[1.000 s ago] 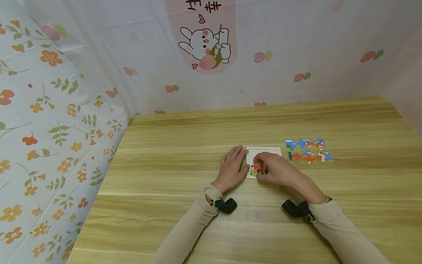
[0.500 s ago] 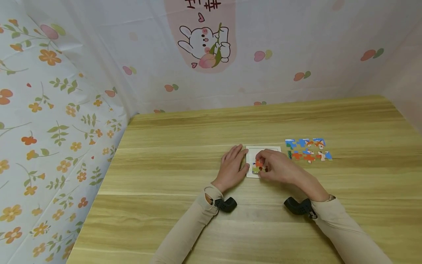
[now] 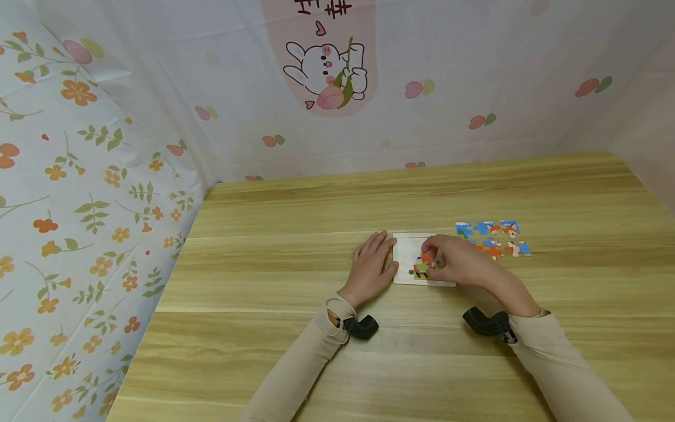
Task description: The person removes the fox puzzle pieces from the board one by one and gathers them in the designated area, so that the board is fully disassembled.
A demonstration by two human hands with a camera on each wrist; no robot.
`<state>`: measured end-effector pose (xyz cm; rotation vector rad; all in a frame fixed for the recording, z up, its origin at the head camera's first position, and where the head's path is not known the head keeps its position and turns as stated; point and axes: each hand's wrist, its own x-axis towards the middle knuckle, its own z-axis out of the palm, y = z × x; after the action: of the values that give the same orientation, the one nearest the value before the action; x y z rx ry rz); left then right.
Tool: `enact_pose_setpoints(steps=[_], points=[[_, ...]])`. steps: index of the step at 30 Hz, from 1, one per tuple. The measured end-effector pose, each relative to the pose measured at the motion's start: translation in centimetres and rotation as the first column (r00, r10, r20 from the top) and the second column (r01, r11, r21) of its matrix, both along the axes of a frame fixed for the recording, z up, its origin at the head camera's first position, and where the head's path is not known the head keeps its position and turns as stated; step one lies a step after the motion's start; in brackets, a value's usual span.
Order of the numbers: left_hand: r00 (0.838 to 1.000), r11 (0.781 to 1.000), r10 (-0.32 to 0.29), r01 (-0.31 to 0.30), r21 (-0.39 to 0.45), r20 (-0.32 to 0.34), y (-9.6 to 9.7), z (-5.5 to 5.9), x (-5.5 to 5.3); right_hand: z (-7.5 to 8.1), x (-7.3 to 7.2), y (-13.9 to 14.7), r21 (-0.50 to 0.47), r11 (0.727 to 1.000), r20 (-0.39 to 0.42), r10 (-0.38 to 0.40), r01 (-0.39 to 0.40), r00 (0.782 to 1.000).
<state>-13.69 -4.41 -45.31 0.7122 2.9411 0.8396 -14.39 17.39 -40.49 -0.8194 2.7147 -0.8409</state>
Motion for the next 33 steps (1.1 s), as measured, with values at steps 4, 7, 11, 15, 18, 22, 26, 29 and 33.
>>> enact_pose_setpoints(steps=[4, 7, 11, 15, 18, 22, 26, 29, 33], points=[[1.0, 1.0, 0.0, 0.0, -0.003, 0.001, 0.0, 0.0, 0.0, 0.1, -0.1, 0.3, -0.022, 1.0, 0.021, -0.007, 0.008, 1.0], [1.0, 1.0, 0.003, -0.003, -0.003, 0.002, -0.1, 0.0, 0.0, 0.2, -0.2, 0.5, -0.024, 1.0, 0.022, -0.008, 0.009, 1.0], [1.0, 1.0, 0.004, -0.004, 0.001, 0.0, 0.0, 0.0, 0.0, 0.4, -0.1, 0.5, -0.015, 1.0, 0.031, -0.006, 0.007, 1.0], [1.0, 1.0, 0.004, -0.004, 0.005, 0.002, 0.0, 0.0, -0.1, 0.7, -0.1, 0.6, -0.01, 1.0, 0.031, -0.009, 0.009, 0.999], [1.0, 1.0, -0.001, 0.001, 0.007, 0.01, 0.1, 0.0, -0.1, 0.9, 0.0, 0.7, -0.014, 1.0, 0.024, -0.024, 0.025, 0.999], [1.0, 1.0, -0.007, 0.007, 0.011, 0.009, 0.1, 0.0, 0.0, 1.1, 0.1, 1.5, -0.008, 0.999, -0.004, -0.042, 0.042, 0.999], [1.0, 1.0, -0.008, 0.008, 0.018, 0.007, 0.0, 0.0, 0.1, 1.2, 0.2, 2.7, 0.015, 0.999, -0.053, -0.045, 0.046, 0.998], [1.0, 1.0, -0.007, 0.007, 0.022, 0.008, 0.0, 0.0, 0.0, 1.1, 0.2, 3.7, 0.037, 0.998, -0.093, -0.048, 0.052, 0.995], [1.0, 0.999, -0.013, 0.013, 0.038, -0.001, 0.0, 0.0, 0.1, 0.9, 0.3, 4.8, 0.062, 0.996, -0.161, -0.05, 0.06, 0.986]])
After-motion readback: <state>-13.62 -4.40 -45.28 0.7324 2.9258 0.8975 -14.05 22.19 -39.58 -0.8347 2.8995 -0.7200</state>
